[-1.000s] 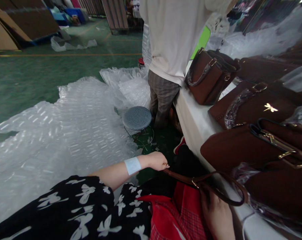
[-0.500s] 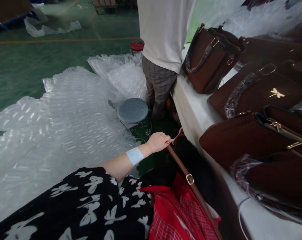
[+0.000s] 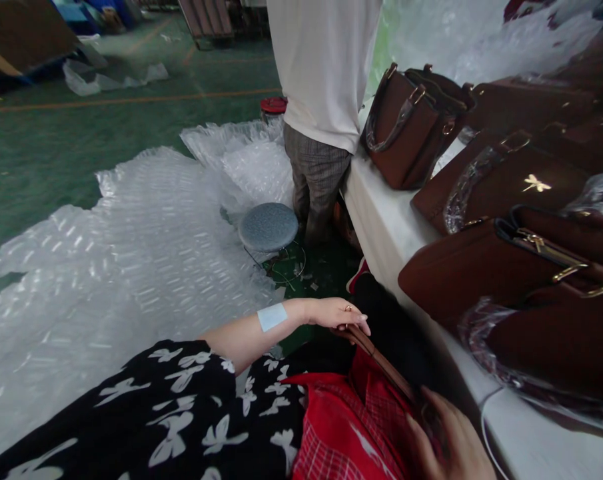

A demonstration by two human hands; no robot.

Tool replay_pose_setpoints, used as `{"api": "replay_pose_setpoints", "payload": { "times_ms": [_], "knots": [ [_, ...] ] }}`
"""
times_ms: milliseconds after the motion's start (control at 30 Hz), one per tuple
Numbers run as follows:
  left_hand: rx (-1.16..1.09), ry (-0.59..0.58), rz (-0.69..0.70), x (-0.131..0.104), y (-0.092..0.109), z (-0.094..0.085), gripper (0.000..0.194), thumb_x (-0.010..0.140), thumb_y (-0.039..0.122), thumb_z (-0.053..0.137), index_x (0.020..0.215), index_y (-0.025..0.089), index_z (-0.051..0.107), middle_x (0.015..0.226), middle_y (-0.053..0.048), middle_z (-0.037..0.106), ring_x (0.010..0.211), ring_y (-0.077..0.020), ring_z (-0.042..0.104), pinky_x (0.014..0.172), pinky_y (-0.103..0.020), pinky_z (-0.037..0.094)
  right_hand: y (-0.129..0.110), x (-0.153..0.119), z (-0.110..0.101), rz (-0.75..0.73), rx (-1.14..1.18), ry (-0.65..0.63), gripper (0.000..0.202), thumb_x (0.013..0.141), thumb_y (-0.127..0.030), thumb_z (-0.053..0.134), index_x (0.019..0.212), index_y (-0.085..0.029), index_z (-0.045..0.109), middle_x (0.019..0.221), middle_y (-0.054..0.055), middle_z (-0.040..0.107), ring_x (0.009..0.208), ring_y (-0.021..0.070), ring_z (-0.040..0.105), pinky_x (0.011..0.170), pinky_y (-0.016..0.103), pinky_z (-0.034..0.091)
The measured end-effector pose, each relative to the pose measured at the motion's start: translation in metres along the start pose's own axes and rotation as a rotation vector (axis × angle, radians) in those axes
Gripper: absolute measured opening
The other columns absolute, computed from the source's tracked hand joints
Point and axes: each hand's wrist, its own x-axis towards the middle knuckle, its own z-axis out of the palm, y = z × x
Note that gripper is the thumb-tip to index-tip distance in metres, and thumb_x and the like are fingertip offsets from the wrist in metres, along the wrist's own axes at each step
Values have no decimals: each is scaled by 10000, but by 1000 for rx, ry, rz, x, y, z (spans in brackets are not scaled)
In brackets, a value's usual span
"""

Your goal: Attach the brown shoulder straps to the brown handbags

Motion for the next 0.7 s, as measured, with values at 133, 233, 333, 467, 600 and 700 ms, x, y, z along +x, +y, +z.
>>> {"api": "replay_pose_setpoints", "payload": {
  "times_ms": [133, 233, 333, 467, 600, 700],
  "knots": [
    [-119, 199, 45, -6, -6, 5, 651, 909, 673, 428, 1065, 105, 706, 873, -54, 655, 542, -50, 374, 502, -204, 288, -7, 35, 21, -307, -132, -37, 349, 920, -526, 539, 1043, -225, 666, 913, 63, 712, 785, 215, 704, 705, 332, 586],
    [-139, 180, -5, -14, -8, -3, 622, 892, 663, 478, 1022, 104, 716, 766, -35, 631, 524, -55, 397, 502, -206, 307, -3, 41, 20, -251, -85, -53, 376, 889, -575, 565, 949, -221, 676, 853, 50, 715, 712, 189, 706, 628, 264, 577],
    [-169, -29, -59, -14, -10, -10, 543, 808, 628, 637, 1023, 134, 708, 703, -12, 617, 556, -80, 480, 531, -211, 360, 3, 30, 8, -66, -52, -97, 436, 836, -644, 588, 885, -224, 695, 810, 41, 731, 678, 191, 706, 590, 244, 565],
    [-80, -348, -129, 6, -5, -1, 499, 771, 596, 695, 1003, 154, 681, 739, -14, 669, 687, -131, 586, 624, -236, 441, -2, 19, -7, 108, 19, -153, 442, 775, -656, 650, 889, -235, 718, 784, 17, 743, 640, 175, 693, 560, 216, 539],
    [230, -471, -202, 32, 9, 33, 390, 873, 541, 602, 841, 156, 658, 709, 4, 680, 620, -104, 566, 586, -216, 416, -19, 21, -19, 115, 128, -133, 381, 780, -598, 676, 892, -237, 722, 823, 26, 740, 734, 187, 692, 636, 213, 533],
    [293, -481, -201, 42, 22, 56, 385, 911, 534, 552, 911, 164, 658, 587, 30, 611, 539, -100, 541, 534, -209, 396, -21, 26, -30, 104, 192, -105, 331, 775, -549, 699, 864, -230, 717, 783, 22, 730, 696, 176, 685, 605, 197, 530]
  ]
}}
